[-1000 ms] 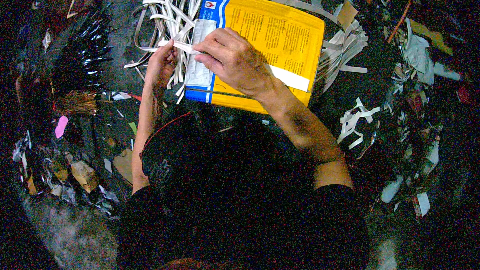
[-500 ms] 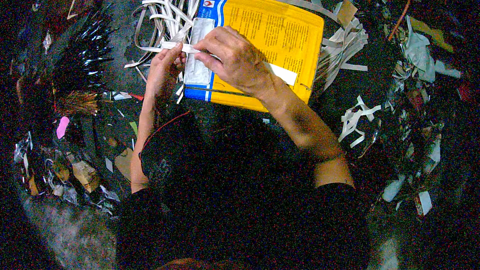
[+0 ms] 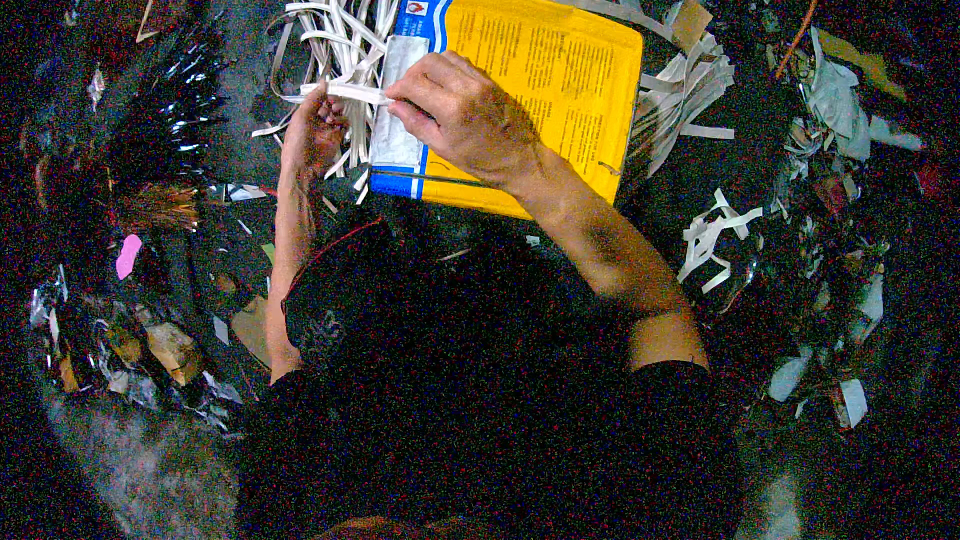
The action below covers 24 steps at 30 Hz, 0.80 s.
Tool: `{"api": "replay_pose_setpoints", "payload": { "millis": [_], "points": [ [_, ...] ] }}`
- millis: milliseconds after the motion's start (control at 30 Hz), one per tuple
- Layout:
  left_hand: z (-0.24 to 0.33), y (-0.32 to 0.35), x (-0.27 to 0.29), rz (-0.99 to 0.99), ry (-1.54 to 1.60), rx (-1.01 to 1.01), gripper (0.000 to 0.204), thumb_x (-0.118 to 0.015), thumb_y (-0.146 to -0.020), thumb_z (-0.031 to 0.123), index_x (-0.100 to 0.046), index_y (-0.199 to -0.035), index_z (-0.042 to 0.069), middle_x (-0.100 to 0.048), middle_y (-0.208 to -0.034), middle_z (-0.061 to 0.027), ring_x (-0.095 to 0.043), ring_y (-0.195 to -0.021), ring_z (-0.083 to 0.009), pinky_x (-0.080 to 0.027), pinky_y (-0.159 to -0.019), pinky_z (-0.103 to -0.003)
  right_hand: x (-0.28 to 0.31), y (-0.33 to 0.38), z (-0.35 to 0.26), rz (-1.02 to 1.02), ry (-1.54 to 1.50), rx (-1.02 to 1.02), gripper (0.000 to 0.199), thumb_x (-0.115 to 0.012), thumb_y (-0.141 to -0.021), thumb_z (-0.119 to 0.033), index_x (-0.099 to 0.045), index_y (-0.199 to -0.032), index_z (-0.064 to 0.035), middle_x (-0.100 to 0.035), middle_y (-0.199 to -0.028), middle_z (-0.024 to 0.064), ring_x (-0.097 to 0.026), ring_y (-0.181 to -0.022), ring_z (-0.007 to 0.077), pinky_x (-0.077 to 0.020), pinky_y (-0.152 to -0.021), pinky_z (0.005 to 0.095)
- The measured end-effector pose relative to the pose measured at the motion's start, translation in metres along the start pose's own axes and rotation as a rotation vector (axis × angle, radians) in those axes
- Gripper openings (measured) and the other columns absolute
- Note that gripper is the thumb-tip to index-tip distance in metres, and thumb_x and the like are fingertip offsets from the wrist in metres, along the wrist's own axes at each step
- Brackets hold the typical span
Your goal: The person wraps a yellow and blue rectangular package with white tape. They repeatedly pull strips of tape, place them across the package, and smooth them down by hand. The person works on a cluttered floor with other materials nearby.
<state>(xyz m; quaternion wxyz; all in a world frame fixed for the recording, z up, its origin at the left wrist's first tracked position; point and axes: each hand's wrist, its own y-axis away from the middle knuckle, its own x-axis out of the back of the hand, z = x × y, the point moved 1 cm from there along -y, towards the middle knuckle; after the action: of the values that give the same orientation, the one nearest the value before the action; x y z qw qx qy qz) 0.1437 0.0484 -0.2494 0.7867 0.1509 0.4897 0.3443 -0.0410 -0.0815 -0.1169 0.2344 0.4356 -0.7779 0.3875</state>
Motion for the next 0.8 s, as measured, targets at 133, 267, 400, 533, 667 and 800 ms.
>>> {"api": "replay_pose_setpoints", "payload": {
  "millis": [133,267,400,533,667,800],
  "points": [
    [0.008,0.062,-0.072,-0.080,-0.121,0.009,0.034,-0.057,-0.094,0.037,-0.061,-0.094,0.003,-0.058,-0.080,-0.0019,-0.051,-0.070,-0.0100,-0.041,-0.063,-0.023,0.000,0.000,0.002,0.026,0.027,0.019,0.014,-0.073,-0.077,-0.006,-0.066,-0.090,-0.0043,-0.060,-0.083,0.0082,-0.059,-0.079,0.0256,-0.0497,-0.070,0.0346],
    [0.002,0.059,-0.071,-0.121,-0.612,-0.053,0.028,-0.064,-0.092,0.030,-0.065,-0.088,0.003,-0.062,-0.077,-0.0011,-0.052,-0.067,-0.0061,-0.039,-0.062,-0.020,0.002,0.000,-0.001,0.035,0.009,0.021,0.015,-0.073,-0.077,-0.006,-0.065,-0.089,-0.0044,-0.060,-0.083,0.0082,-0.060,-0.079,0.0260,-0.0496,-0.069,0.0353],
    [-0.007,0.051,-0.061,-0.096,-0.528,-0.063,0.022,-0.065,-0.092,0.026,-0.065,-0.087,0.004,-0.062,-0.075,-0.0013,-0.052,-0.066,-0.0055,-0.038,-0.059,-0.020,0.006,0.006,0.002,-0.012,0.015,0.009,0.014,-0.072,-0.076,-0.005,-0.065,-0.089,-0.0039,-0.060,-0.083,0.0084,-0.060,-0.079,0.0259,-0.0497,-0.069,0.0353],
    [-0.005,0.040,-0.048,-0.095,-0.575,-0.063,0.023,-0.065,-0.092,0.027,-0.066,-0.085,0.005,-0.062,-0.073,-0.0003,-0.052,-0.063,-0.0057,-0.037,-0.058,-0.020,0.000,0.001,0.001,0.011,0.025,0.034,0.014,-0.072,-0.076,-0.004,-0.065,-0.088,-0.0033,-0.060,-0.080,0.0079,-0.060,-0.078,0.0250,-0.0497,-0.069,0.0350],
    [-0.004,0.038,-0.047,-0.056,-0.607,-0.060,0.024,-0.064,-0.092,0.026,-0.066,-0.087,0.003,-0.061,-0.072,0.0000,-0.049,-0.062,-0.0056,-0.037,-0.058,-0.021,0.009,0.009,0.004,-0.018,0.043,0.025,0.015,-0.073,-0.075,-0.004,-0.066,-0.088,-0.0033,-0.061,-0.081,0.0080,-0.060,-0.078,0.0251,-0.0500,-0.069,0.0352],
    [0.002,0.030,-0.027,-0.053,-0.558,-0.059,0.023,-0.065,-0.091,0.025,-0.065,-0.090,0.002,-0.062,-0.074,0.0002,-0.053,-0.065,-0.0059,-0.039,-0.060,-0.020,0.000,-0.004,0.003,0.007,0.025,0.073,0.015,-0.073,-0.075,-0.005,-0.065,-0.088,-0.0026,-0.061,-0.082,0.0081,-0.060,-0.077,0.0250,-0.0501,-0.069,0.0353]
  ]
}}
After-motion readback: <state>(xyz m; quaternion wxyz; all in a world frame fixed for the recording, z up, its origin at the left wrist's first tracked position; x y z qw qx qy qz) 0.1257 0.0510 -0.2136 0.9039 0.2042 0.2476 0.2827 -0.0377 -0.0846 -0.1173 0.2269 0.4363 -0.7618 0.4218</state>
